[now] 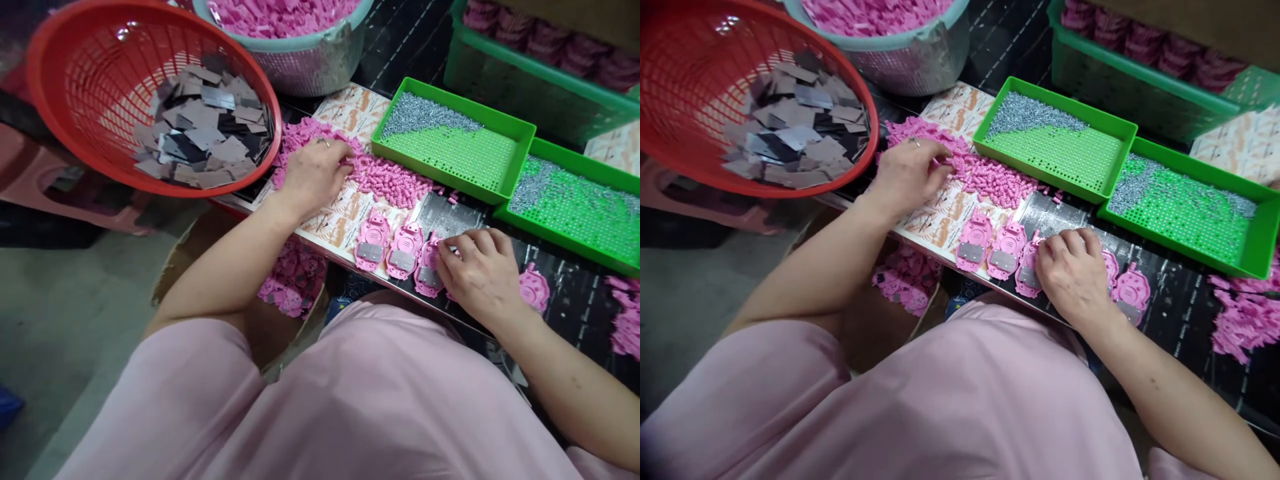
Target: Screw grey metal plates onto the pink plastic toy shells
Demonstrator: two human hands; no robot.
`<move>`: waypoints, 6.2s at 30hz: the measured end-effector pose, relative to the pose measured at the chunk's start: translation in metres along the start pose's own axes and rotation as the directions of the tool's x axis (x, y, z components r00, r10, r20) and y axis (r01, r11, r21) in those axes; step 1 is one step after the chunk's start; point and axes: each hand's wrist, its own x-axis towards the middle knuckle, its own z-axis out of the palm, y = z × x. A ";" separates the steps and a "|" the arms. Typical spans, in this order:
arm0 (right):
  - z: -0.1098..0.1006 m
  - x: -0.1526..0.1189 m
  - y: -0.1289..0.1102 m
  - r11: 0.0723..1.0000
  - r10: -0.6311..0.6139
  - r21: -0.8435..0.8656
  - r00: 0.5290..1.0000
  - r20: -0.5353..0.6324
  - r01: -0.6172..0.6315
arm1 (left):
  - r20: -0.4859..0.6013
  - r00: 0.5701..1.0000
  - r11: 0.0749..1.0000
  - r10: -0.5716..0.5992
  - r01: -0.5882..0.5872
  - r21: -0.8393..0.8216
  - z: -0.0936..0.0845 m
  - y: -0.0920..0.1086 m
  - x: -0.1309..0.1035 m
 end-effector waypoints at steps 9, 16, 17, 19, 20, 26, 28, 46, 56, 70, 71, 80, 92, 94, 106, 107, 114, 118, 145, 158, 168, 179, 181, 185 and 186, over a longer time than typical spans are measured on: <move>0.002 -0.007 0.014 0.991 0.098 0.105 0.985 -0.143 -0.083 | 0.423 0.906 0.369 -0.030 0.403 -0.837 0.000 0.097 0.008; -0.018 -0.022 0.028 0.919 0.284 0.350 0.923 -0.258 -0.184 | 0.631 0.770 -0.045 0.093 0.636 -0.770 0.013 0.149 0.007; -0.019 -0.023 0.028 0.918 0.285 0.350 0.924 -0.254 -0.187 | 0.623 0.775 -0.037 0.103 0.629 -0.777 0.015 0.154 0.008; -0.018 -0.026 0.029 0.924 0.286 0.329 0.925 -0.248 -0.198 | 0.597 0.793 -0.006 0.124 0.602 -0.799 0.020 0.164 0.008; -0.017 -0.028 0.030 0.929 0.284 0.310 0.927 -0.245 -0.203 | 0.581 0.803 0.014 0.132 0.585 -0.811 0.022 0.169 0.008; -0.012 -0.041 0.041 0.902 0.268 0.397 0.940 -0.212 -0.168 | 0.468 0.851 0.241 0.239 0.415 -0.877 0.030 0.177 0.007; -0.008 -0.046 0.049 0.858 0.326 0.466 0.929 -0.175 -0.214 | 0.328 0.904 0.439 0.276 0.185 -0.879 0.028 0.173 0.001; 0.012 -0.045 0.047 0.987 0.060 0.145 0.998 0.036 -0.065 | 0.018 0.706 0.699 0.708 -0.697 -0.161 0.039 0.175 -0.054; 0.021 -0.057 0.042 0.988 0.066 0.142 0.995 -0.069 -0.055 | -0.071 0.723 0.712 0.687 -0.690 -0.128 0.041 0.173 -0.051; -0.002 -0.050 0.053 0.962 0.217 0.212 0.955 -0.202 -0.173 | 0.301 0.953 0.936 -0.024 -0.084 0.341 -0.005 0.016 0.026; -0.003 -0.050 0.054 0.961 0.225 0.210 0.948 -0.226 -0.178 | 0.296 0.955 0.943 -0.015 -0.085 0.321 -0.004 0.012 0.026; -0.019 -0.061 0.071 0.885 0.424 0.294 0.885 -0.192 -0.360 | -0.063 0.997 0.989 -0.040 0.031 -0.143 -0.002 -0.036 0.032; -0.014 -0.048 0.025 -0.036 0.526 0.920 0.775 0.349 -0.390 | -0.334 0.617 0.601 0.713 -0.783 -0.162 0.023 0.161 0.006; -0.012 -0.054 0.027 0.071 0.590 0.910 0.753 0.293 -0.409 | -0.338 0.609 0.588 0.717 -0.790 -0.176 0.026 0.165 0.005; -0.011 -0.081 0.041 0.771 0.432 0.600 0.868 -0.245 -0.215 | 0.524 0.788 0.521 0.323 0.314 -0.794 0.028 0.201 0.005; -0.012 -0.082 0.041 0.783 0.417 0.584 0.876 -0.242 -0.211 | 0.570 0.761 0.485 0.311 0.388 -0.783 0.028 0.204 0.006; -0.015 -0.087 0.037 0.865 0.365 0.471 0.862 -0.353 -0.173 | 0.754 0.550 0.228 0.359 0.732 -0.642 0.027 0.209 0.008; -0.014 -0.087 0.033 0.870 0.368 0.459 0.859 -0.355 -0.183 | 0.725 0.582 0.312 0.369 0.657 -0.686 0.029 0.206 0.006; 0.028 -0.078 0.068 0.868 0.338 0.407 0.939 -0.066 -0.284 | 0.106 0.653 0.653 0.750 -0.705 -0.276 0.039 0.214 -0.028; 0.013 -0.066 0.074 0.989 0.099 0.100 0.992 0.071 -0.106 | 0.147 0.615 0.631 0.774 -0.733 -0.254 0.047 0.220 -0.032; 0.000 -0.085 0.072 0.758 0.498 0.543 0.858 -0.125 -0.361 | 0.382 0.900 0.458 0.207 0.256 -0.851 0.038 0.209 -0.002; -0.020 -0.101 0.046 0.758 0.488 0.580 0.850 -0.200 -0.299 | 0.643 0.738 0.184 0.204 0.616 -0.766 0.049 0.239 0.006; -0.019 -0.103 0.047 0.767 0.484 0.565 0.853 -0.198 -0.304 | 0.598 0.766 0.196 0.236 0.566 -0.801 0.051 0.241 0.007; -0.017 -0.109 0.049 0.827 0.411 0.508 0.876 -0.252 -0.242 | 0.512 0.790 0.221 0.337 0.462 -0.859 0.053 0.240 0.007; -0.017 -0.110 0.049 0.821 0.408 0.521 0.877 -0.254 -0.232 | 0.497 0.796 0.230 0.346 0.441 -0.867 0.054 0.239 0.007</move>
